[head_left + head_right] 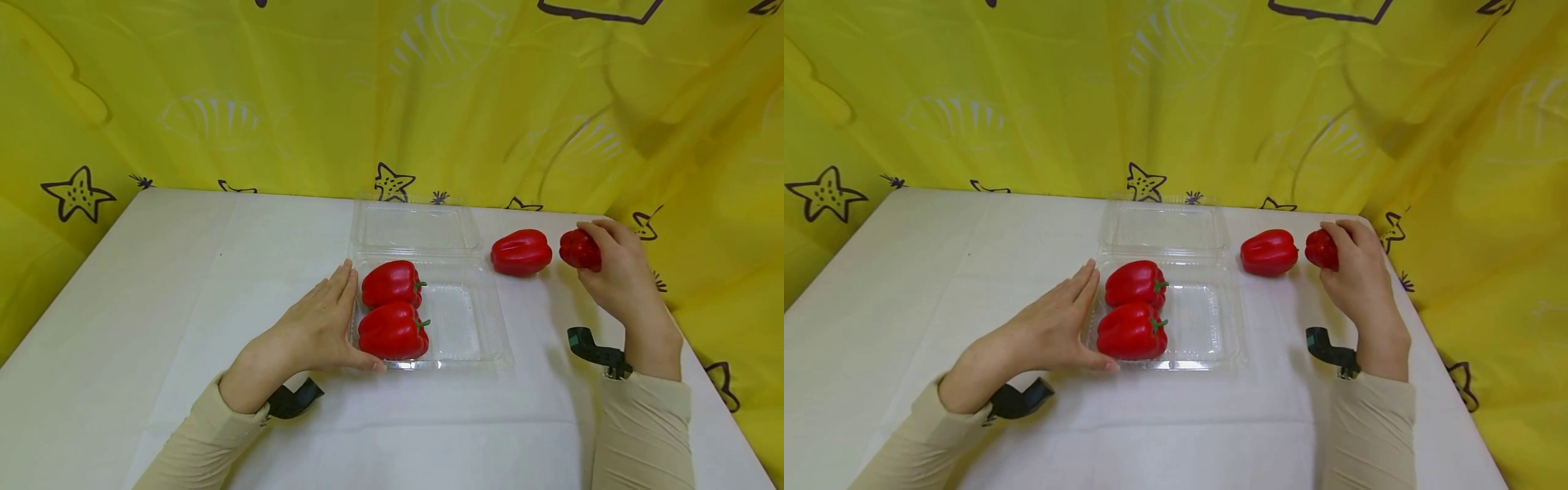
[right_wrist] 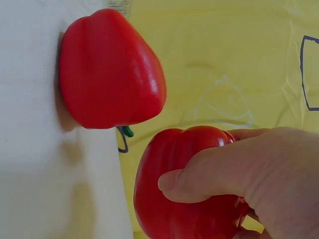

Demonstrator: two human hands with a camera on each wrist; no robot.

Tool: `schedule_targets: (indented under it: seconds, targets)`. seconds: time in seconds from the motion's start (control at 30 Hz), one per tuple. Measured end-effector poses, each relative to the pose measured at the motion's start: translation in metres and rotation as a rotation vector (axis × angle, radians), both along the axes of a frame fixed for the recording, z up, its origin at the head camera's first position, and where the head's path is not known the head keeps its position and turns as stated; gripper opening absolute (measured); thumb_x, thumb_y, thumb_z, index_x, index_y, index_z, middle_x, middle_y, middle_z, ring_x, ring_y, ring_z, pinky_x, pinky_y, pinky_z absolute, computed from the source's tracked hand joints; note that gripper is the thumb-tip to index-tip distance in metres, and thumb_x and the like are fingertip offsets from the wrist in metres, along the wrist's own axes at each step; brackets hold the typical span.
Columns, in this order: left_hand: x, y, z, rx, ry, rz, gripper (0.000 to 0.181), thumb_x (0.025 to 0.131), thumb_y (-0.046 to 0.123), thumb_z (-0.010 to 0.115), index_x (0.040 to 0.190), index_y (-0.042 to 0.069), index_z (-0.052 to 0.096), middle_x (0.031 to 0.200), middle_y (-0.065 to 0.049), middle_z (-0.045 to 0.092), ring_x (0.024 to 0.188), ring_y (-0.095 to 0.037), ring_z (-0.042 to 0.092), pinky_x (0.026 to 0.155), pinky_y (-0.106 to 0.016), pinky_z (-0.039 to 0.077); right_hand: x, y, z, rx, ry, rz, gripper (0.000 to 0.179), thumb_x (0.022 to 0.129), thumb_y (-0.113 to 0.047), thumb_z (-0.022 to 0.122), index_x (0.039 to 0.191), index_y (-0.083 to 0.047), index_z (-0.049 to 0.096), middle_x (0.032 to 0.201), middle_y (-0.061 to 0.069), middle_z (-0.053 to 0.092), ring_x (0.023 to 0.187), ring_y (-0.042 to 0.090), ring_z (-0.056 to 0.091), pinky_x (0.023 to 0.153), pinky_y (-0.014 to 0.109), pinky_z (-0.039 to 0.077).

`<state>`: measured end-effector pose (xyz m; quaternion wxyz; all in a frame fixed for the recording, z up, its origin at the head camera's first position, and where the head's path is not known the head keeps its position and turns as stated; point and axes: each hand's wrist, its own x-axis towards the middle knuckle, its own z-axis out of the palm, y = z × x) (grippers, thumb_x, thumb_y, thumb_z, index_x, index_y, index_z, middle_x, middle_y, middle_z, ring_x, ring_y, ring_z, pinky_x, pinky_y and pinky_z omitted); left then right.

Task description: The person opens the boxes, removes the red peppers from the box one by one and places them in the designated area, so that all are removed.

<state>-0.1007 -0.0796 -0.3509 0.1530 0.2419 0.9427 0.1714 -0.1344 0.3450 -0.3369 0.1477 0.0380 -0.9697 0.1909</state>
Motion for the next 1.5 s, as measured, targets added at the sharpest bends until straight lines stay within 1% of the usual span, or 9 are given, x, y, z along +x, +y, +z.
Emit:
schedule_targets:
  seconds: [0.2, 0.33, 0.47, 0.67, 0.83, 1.07, 1.2, 1.3, 1.5]
  targets:
    - [0.0, 0.0, 0.0, 0.001, -0.002, 0.0, 0.133, 0.066, 0.067, 0.08, 0.156, -0.005, 0.013, 0.166, -0.02, 0.007, 0.155, -0.036, 0.011, 0.124, -0.051, 0.021, -0.003, 0.006, -0.008, 0.01, 0.014, 0.013, 0.064, 0.071, 0.016, 0.068, 0.132, 0.008, 0.051, 0.137, 0.033, 0.041, 0.124, 0.053, 0.034, 0.097, 0.074, 0.038]
    - [0.0, -0.001, 0.0, 0.001, 0.003, -0.003, 0.133, 0.066, 0.068, 0.079, 0.156, -0.006, 0.014, 0.166, -0.021, 0.007, 0.154, -0.036, 0.011, 0.124, -0.051, 0.021, -0.004, 0.009, -0.011, 0.012, -0.005, 0.011, 0.063, 0.072, 0.015, 0.067, 0.132, 0.009, 0.051, 0.136, 0.034, 0.041, 0.122, 0.054, 0.034, 0.097, 0.074, 0.038]
    - [0.0, 0.0, 0.0, -0.003, 0.007, -0.003, 0.133, 0.066, 0.068, 0.079, 0.156, -0.006, 0.014, 0.166, -0.02, 0.007, 0.155, -0.036, 0.011, 0.124, -0.05, 0.021, -0.005, 0.011, -0.013, 0.013, -0.052, 0.004, 0.063, 0.073, 0.013, 0.068, 0.133, 0.009, 0.05, 0.136, 0.035, 0.04, 0.121, 0.054, 0.035, 0.098, 0.074, 0.039]
    - [0.0, 0.0, 0.0, -0.003, 0.012, -0.009, 0.132, 0.067, 0.069, 0.078, 0.155, -0.006, 0.015, 0.166, -0.021, 0.009, 0.154, -0.036, 0.012, 0.123, -0.051, 0.022, -0.01, 0.014, -0.018, 0.012, -0.148, 0.009, 0.062, 0.079, 0.004, 0.073, 0.136, 0.008, 0.048, 0.138, 0.036, 0.038, 0.124, 0.054, 0.033, 0.096, 0.074, 0.04]
    - [0.0, 0.0, -0.001, -0.005, 0.02, -0.012, 0.132, 0.067, 0.069, 0.078, 0.155, -0.006, 0.016, 0.166, -0.021, 0.009, 0.154, -0.036, 0.013, 0.123, -0.051, 0.023, -0.013, 0.018, -0.023, -0.001, -0.225, 0.006, 0.067, 0.077, 0.009, 0.069, 0.14, 0.008, 0.044, 0.141, 0.038, 0.031, 0.127, 0.056, 0.026, 0.096, 0.076, 0.038]
    - [0.0, 0.0, 0.0, -0.003, 0.023, -0.011, 0.131, 0.067, 0.068, 0.078, 0.155, -0.006, 0.017, 0.166, -0.021, 0.01, 0.154, -0.037, 0.015, 0.123, -0.05, 0.024, -0.017, 0.018, -0.029, 0.018, -0.207, 0.016, 0.071, 0.072, 0.012, 0.066, 0.139, 0.01, 0.043, 0.139, 0.038, 0.032, 0.128, 0.056, 0.025, 0.099, 0.075, 0.036]
    - [0.001, 0.0, 0.001, -0.003, 0.018, -0.012, 0.131, 0.067, 0.068, 0.078, 0.155, -0.006, 0.017, 0.166, -0.021, 0.01, 0.154, -0.036, 0.014, 0.123, -0.05, 0.023, -0.018, 0.018, -0.031, 0.012, -0.243, -0.007, 0.073, 0.08, 0.002, 0.071, 0.144, 0.007, 0.038, 0.143, 0.037, 0.028, 0.134, 0.057, 0.02, 0.094, 0.077, 0.039]
    - [0.001, 0.0, 0.0, -0.003, 0.015, -0.013, 0.132, 0.067, 0.069, 0.078, 0.155, -0.006, 0.016, 0.166, -0.021, 0.009, 0.154, -0.036, 0.013, 0.123, -0.051, 0.023, -0.018, 0.017, -0.032, 0.0, -0.26, -0.026, 0.071, 0.086, -0.005, 0.07, 0.146, 0.005, 0.034, 0.146, 0.037, 0.026, 0.136, 0.056, 0.017, 0.093, 0.078, 0.04]
    - [0.0, 0.0, 0.0, -0.001, 0.011, -0.008, 0.132, 0.066, 0.068, 0.079, 0.156, -0.005, 0.015, 0.166, -0.02, 0.009, 0.155, -0.035, 0.012, 0.123, -0.051, 0.023, -0.018, 0.014, -0.032, -0.013, -0.255, -0.036, 0.065, 0.088, -0.001, 0.065, 0.146, 0.004, 0.036, 0.15, 0.037, 0.019, 0.141, 0.057, 0.011, 0.097, 0.078, 0.035]
